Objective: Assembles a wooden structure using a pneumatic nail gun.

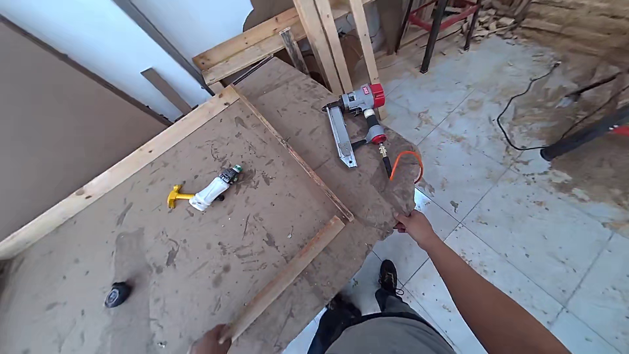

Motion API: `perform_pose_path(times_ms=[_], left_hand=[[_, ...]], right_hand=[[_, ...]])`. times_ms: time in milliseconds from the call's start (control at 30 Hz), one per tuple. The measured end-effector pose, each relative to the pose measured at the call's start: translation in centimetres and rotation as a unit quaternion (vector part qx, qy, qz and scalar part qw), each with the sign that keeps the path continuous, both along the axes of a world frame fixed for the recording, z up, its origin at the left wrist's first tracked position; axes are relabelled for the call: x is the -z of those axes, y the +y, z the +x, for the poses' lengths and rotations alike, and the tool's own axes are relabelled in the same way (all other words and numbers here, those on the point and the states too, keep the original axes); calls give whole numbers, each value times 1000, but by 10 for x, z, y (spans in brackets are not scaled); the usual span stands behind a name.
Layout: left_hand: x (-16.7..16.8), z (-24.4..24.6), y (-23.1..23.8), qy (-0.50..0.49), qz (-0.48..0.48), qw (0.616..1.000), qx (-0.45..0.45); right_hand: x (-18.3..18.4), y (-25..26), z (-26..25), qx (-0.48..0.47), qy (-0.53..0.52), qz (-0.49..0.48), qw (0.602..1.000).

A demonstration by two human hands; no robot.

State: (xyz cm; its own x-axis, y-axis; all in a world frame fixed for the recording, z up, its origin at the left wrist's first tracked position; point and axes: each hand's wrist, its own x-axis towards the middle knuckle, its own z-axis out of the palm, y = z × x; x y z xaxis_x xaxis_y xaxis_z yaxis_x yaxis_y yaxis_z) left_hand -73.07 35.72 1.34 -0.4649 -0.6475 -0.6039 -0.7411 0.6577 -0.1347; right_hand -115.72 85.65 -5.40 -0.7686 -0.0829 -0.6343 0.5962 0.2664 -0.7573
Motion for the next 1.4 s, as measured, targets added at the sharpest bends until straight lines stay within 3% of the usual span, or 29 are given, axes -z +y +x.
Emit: perform_pose_path(times_ms=[233, 367, 433, 500, 633, 767, 933, 1067, 1167, 1267, 1400], left_hand=[[0, -86, 66, -30, 73, 994, 76], [5, -91, 62, -39, 90, 991, 86], [10, -86, 58, -33, 100, 990, 88], [14, -84, 56, -15, 104, 990, 95], [12, -91, 63, 15, 124, 989, 81], [0, -146, 103, 48, 132, 987, 78], [-29, -250, 166, 49, 163, 985, 31], [-24, -293, 199, 25, 158, 987, -4], [-24, -305, 211, -2, 139, 990, -7], [-31, -307, 216, 3, 129, 992, 0], [-35, -307, 219, 6, 142, 990, 4]], right_hand=[[12, 14, 3, -54, 30, -18, 998], [18, 47, -11, -206, 49, 99, 972], [5, 72, -19, -220, 60, 172, 958], [-24, 91, -32, -155, 78, 225, 959], [-99, 92, -94, -70, 141, 243, 957], [-125, 37, -201, -90, 193, 184, 960], [-80, -67, -334, -166, 133, 95, 972], [-53, -115, -397, -180, 35, -25, 983], [-35, -134, -417, -175, -49, -133, 974], [-30, -148, -415, -162, -43, -145, 975], [-64, -121, -370, -145, 13, -153, 977]])
